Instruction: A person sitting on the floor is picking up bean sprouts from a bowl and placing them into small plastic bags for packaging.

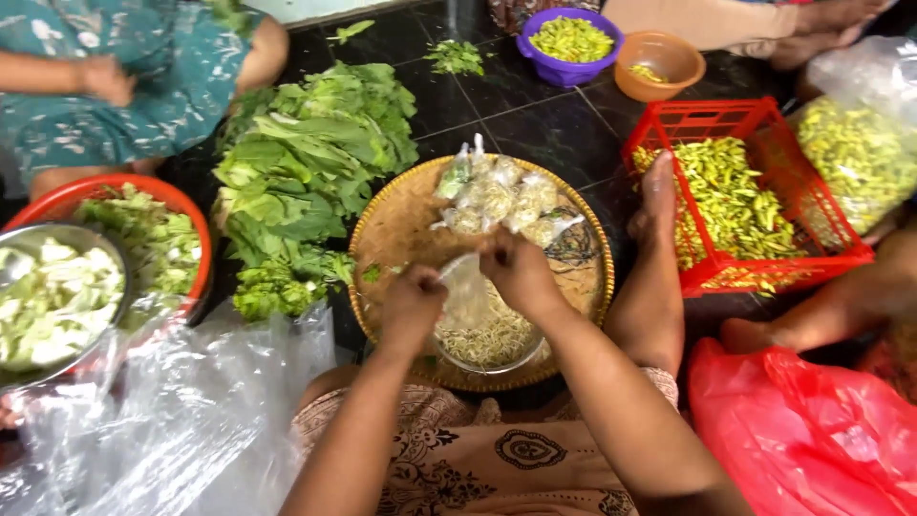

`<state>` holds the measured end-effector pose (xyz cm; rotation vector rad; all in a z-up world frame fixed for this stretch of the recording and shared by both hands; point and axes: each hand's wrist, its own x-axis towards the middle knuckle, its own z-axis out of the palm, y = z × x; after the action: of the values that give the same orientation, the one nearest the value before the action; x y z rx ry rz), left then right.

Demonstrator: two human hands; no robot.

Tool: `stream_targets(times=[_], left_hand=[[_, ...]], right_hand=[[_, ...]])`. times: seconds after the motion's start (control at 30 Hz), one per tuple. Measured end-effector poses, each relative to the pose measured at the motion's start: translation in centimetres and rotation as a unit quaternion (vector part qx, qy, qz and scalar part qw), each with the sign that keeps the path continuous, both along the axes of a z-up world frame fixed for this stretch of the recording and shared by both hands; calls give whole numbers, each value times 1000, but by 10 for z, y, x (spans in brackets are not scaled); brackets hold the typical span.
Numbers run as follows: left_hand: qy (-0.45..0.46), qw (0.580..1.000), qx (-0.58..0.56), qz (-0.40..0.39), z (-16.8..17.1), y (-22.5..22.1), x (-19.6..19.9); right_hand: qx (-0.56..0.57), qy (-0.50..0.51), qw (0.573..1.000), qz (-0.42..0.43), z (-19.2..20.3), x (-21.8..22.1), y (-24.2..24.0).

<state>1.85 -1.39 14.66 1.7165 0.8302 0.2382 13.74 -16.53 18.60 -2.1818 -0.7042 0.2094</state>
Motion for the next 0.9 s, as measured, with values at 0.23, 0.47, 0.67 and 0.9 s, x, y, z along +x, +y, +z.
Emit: stream_targets(times=[0.23, 0.47, 0.67, 0.9], left_hand=[[-140, 984, -99, 56, 64, -13, -1], [-248, 968, -19, -39, 69, -26, -8], [-312, 948, 9, -55, 54, -13, -19], [-39, 970, 153, -186, 14, -29, -9]], right_hand=[[213, 86, 972, 44, 67, -11, -13], [96, 21, 989, 108, 48, -15, -12], [82, -7, 996, 42, 81, -14, -17], [70, -16, 989, 126, 110, -31, -19]])
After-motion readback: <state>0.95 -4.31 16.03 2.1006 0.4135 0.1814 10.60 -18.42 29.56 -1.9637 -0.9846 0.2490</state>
